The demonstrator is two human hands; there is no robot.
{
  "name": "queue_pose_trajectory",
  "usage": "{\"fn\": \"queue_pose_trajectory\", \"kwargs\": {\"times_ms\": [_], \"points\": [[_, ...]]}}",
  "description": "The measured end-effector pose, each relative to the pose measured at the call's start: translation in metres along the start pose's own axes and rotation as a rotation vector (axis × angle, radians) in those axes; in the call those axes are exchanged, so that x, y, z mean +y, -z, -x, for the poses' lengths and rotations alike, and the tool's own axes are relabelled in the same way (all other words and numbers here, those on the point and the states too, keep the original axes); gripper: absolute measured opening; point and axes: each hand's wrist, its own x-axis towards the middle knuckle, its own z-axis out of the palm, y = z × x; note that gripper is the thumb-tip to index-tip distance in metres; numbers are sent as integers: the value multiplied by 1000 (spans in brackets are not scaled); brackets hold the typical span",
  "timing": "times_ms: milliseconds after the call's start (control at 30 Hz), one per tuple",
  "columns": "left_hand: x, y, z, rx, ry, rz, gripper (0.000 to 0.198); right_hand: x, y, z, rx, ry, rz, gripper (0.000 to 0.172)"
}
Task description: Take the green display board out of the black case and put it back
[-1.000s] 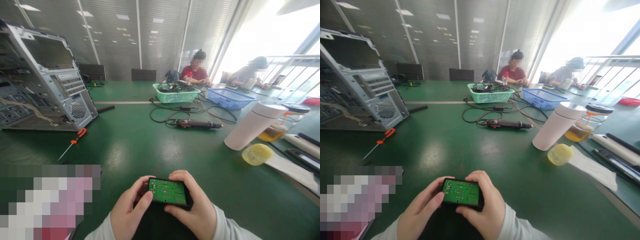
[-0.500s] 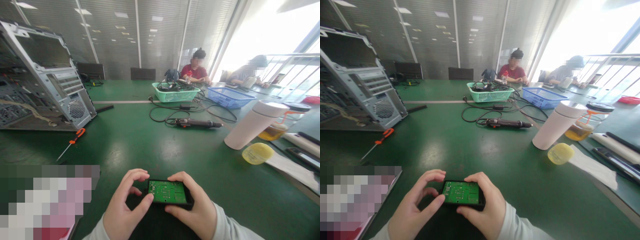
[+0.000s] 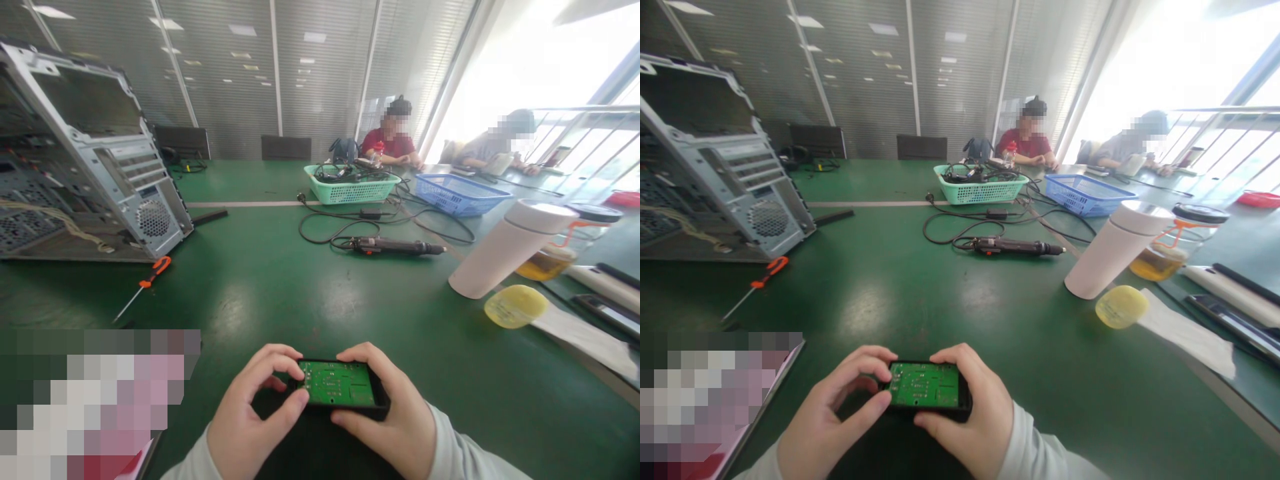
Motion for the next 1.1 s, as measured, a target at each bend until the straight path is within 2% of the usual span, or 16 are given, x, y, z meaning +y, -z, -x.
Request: {"fn": "queue_pose_trajectory", "kwargs": {"times_ms": [167, 367, 467, 700, 1100], "points": [[-3, 2, -1, -53, -44, -28, 17, 1, -1, 0, -5, -6, -8, 40], [-5, 1, 1, -17, -60, 0, 20, 6, -3, 2, 2, 10, -5, 43], [-4, 1, 2, -39, -71, 1, 20, 7, -4, 2, -1, -4, -9, 42], [4, 0, 2, -1, -20, 29, 15, 7, -5, 1, -6, -52, -25, 42], [3, -1, 2, -8, -13, 33, 12, 3, -3, 2, -24, -101, -41, 42]]}}
